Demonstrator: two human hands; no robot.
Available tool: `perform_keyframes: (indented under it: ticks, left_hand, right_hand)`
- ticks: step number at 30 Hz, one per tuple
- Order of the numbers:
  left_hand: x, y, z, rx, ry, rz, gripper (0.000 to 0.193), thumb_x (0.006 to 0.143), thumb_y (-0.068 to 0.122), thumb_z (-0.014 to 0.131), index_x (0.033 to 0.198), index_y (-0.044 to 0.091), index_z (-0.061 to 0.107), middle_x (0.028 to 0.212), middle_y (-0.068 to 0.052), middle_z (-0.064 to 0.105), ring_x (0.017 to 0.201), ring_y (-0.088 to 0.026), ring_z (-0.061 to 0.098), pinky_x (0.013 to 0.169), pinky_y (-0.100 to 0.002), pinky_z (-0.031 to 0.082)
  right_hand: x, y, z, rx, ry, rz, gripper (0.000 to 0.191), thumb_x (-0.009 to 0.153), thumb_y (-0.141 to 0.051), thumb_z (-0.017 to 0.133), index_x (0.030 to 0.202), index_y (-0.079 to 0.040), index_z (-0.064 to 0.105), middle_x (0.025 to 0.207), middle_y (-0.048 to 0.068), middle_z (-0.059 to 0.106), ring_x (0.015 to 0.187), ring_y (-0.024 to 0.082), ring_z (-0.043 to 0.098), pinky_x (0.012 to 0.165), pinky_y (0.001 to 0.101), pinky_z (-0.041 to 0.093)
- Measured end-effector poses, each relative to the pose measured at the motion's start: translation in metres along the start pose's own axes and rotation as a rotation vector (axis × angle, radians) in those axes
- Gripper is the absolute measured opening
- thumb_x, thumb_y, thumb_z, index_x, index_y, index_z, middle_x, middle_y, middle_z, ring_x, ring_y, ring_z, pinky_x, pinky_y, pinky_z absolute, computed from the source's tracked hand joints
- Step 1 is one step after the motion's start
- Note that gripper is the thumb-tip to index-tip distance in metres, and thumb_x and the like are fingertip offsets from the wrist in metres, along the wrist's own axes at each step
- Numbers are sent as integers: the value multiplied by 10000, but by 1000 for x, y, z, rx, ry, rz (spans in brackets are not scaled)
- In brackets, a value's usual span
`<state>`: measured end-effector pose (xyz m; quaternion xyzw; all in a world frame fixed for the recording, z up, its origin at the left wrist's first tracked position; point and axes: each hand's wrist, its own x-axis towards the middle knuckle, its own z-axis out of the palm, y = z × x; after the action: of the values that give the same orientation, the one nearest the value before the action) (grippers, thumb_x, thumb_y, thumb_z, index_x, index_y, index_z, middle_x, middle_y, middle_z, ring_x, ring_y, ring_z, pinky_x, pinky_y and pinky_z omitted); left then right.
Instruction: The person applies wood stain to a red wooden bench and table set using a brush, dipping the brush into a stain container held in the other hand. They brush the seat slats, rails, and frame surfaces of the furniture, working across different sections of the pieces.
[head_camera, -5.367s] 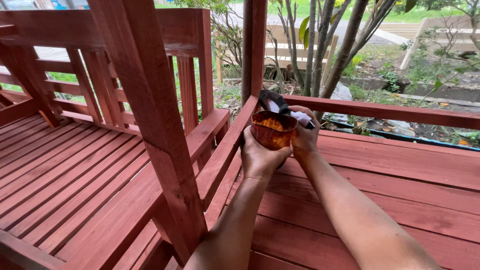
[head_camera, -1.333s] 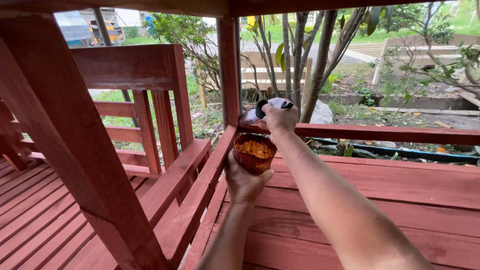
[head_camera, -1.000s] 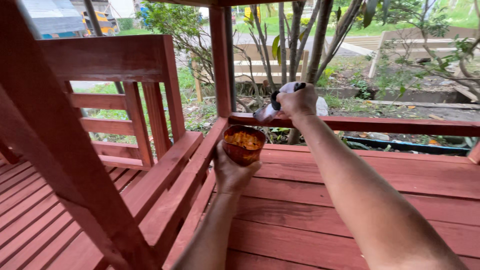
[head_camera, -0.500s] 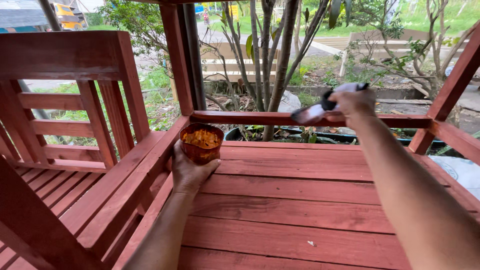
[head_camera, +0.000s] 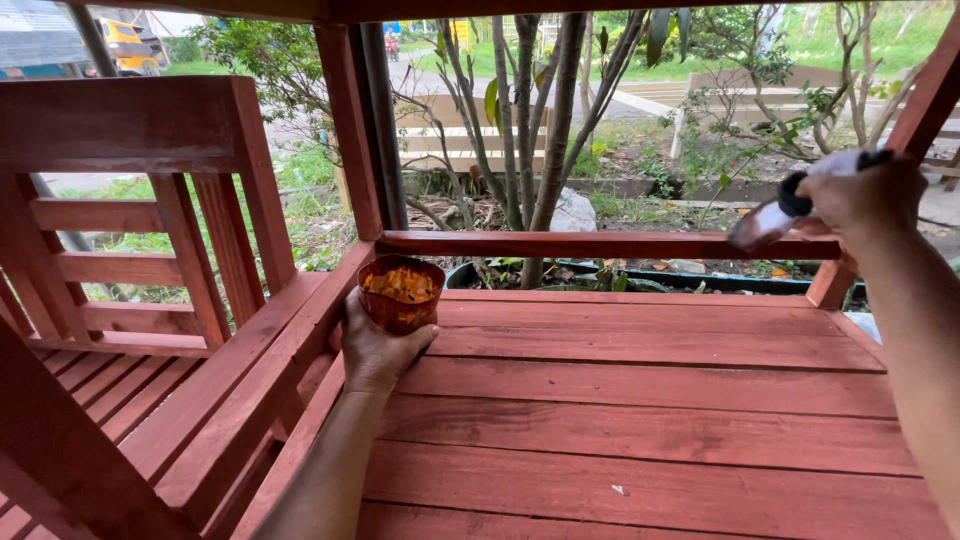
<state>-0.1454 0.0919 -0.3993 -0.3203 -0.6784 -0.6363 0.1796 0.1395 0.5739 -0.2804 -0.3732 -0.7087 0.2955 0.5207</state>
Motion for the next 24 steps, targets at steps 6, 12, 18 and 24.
perform_keyframes:
  ticks: [6, 12, 18, 24]
  left_hand:
    - [0, -1, -1, 166, 44, -37, 1098, 498, 268, 1017, 1362, 83, 365, 1299, -101, 616, 1193, -224, 615, 1043, -357, 504]
    - [1, -3, 1, 62, 23, -13, 1092, 512, 276, 1002, 1369, 79, 355, 1312, -93, 622, 1198, -211, 627, 1046, -344, 514]
    - [1, -5, 0, 110, 8, -39, 1087, 535, 291, 996, 1383, 81, 350, 1327, -91, 626, 1217, -216, 625, 1062, -341, 509]
    - [-1, -1, 0, 222, 28, -84, 1099, 515, 301, 1006, 1382, 90, 366, 1309, -100, 635, 1199, -231, 632, 1048, -352, 509]
  right_hand:
    - [-56, -22, 56, -435, -58, -752, 285, 816, -217, 847, 1082, -135, 786, 931, 143, 767, 811, 267, 746, 793, 402, 621]
    - [-130, -83, 122, -333, -168, -784, 60, 898, -173, 752, 929, -136, 788, 831, 129, 765, 754, 280, 745, 715, 417, 618]
    - [-130, -85, 107, -516, -189, -650, 96, 903, -180, 721, 876, -88, 723, 796, 133, 735, 737, 285, 744, 705, 439, 607]
    - [-79, -26, 67, -748, -31, -608, 90, 868, -178, 741, 909, -98, 735, 855, 151, 732, 804, 331, 727, 748, 480, 590]
